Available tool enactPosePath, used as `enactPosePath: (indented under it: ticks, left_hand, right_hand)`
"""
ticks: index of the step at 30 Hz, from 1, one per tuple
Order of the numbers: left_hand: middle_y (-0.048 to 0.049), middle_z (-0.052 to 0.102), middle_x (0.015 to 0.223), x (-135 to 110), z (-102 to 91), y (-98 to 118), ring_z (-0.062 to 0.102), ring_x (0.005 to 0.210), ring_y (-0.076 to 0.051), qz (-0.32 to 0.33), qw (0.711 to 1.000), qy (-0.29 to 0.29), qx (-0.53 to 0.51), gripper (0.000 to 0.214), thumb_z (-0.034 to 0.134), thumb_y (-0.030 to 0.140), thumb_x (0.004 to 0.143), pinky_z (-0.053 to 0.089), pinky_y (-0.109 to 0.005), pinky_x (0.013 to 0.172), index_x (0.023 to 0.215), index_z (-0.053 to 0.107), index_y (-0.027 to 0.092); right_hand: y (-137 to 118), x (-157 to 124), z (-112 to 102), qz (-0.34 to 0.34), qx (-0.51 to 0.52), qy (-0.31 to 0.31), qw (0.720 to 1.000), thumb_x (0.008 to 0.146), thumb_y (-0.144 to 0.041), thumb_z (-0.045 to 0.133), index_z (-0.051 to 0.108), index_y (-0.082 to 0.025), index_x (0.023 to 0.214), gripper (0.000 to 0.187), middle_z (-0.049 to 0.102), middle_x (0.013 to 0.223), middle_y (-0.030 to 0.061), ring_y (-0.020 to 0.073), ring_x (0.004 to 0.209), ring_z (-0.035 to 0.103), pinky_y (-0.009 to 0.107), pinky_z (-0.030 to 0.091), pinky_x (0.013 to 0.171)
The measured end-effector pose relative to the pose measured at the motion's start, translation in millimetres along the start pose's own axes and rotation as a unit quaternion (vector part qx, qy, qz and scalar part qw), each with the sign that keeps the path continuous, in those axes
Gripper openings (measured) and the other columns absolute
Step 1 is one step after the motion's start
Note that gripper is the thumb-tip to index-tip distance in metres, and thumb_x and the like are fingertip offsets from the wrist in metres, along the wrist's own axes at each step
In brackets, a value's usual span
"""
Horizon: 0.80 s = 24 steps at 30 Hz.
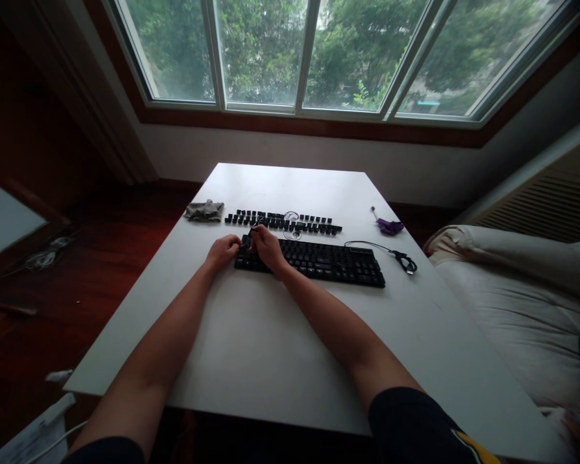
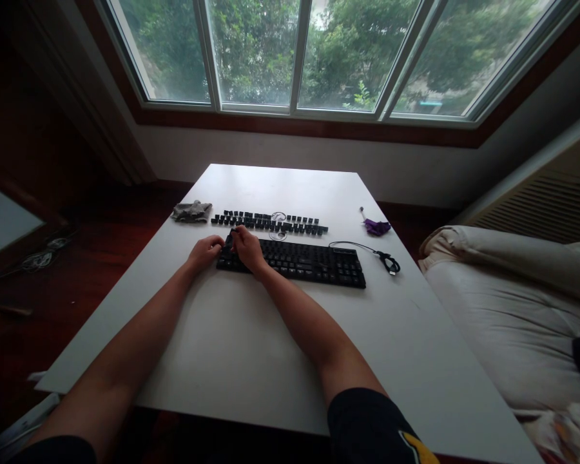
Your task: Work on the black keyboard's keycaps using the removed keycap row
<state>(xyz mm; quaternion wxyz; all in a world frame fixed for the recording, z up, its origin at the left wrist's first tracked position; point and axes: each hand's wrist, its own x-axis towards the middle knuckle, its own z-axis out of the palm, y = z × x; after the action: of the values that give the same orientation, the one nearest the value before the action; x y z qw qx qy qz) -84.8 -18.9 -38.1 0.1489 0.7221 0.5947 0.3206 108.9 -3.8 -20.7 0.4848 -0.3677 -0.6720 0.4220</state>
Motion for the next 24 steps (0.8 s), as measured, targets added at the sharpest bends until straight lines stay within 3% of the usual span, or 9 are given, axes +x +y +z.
enactPosePath:
  ticks: [4,10,18,24]
  left_hand:
    - [-0.0023,0.072,0.087,0,-2.4,-1,0.063,0.084,-0.019,0.001,0.998,-0.011,-0.066,0.03,0.045,0.03,0.086,0.048,-0.029,0.077,0.09,0.073,0.021]
    - [-0.0037,0.071,0.094,-2,-2.5,0,0.062,0.077,-0.016,-0.012,0.992,-0.011,-0.129,0.039,0.061,0.043,0.084,0.048,-0.027,0.068,0.114,0.07,0.02]
    - [-0.0058,0.074,0.098,0,0.4,-2,0.065,0.08,-0.018,-0.025,0.988,-0.007,-0.152,0.037,0.063,0.042,0.084,0.052,-0.029,0.075,0.113,0.071,0.02]
    - [-0.0078,0.074,0.105,9,0.8,-23,0.067,0.092,-0.019,-0.08,0.982,0.095,-0.143,0.034,0.059,0.036,0.087,0.052,-0.03,0.085,0.115,0.068,0.018]
  right_hand:
    - [2,-1,2,-0.003,0.019,0.008,1.0,0.096,-0.052,0.047,0.055,-0.025,0.1,0.029,0.062,0.068,-0.0044,0.0117,0.055,0.062,0.022,0.049,0.056]
    - [2,-1,2,0.013,0.01,0.021,1.0,0.096,-0.052,0.046,0.054,-0.024,0.101,0.029,0.064,0.073,-0.0028,0.0124,0.059,0.063,0.023,0.049,0.059]
    - [2,0,0,0.036,-0.005,0.037,0.999,0.098,-0.049,0.042,0.05,-0.025,0.1,0.026,0.061,0.071,-0.003,0.0128,0.058,0.061,0.023,0.047,0.056]
    - [7,3,-2,0.065,-0.016,0.051,0.996,0.098,-0.049,0.041,0.05,-0.025,0.099,0.025,0.057,0.068,-0.0035,0.0143,0.057,0.06,0.024,0.045,0.054]
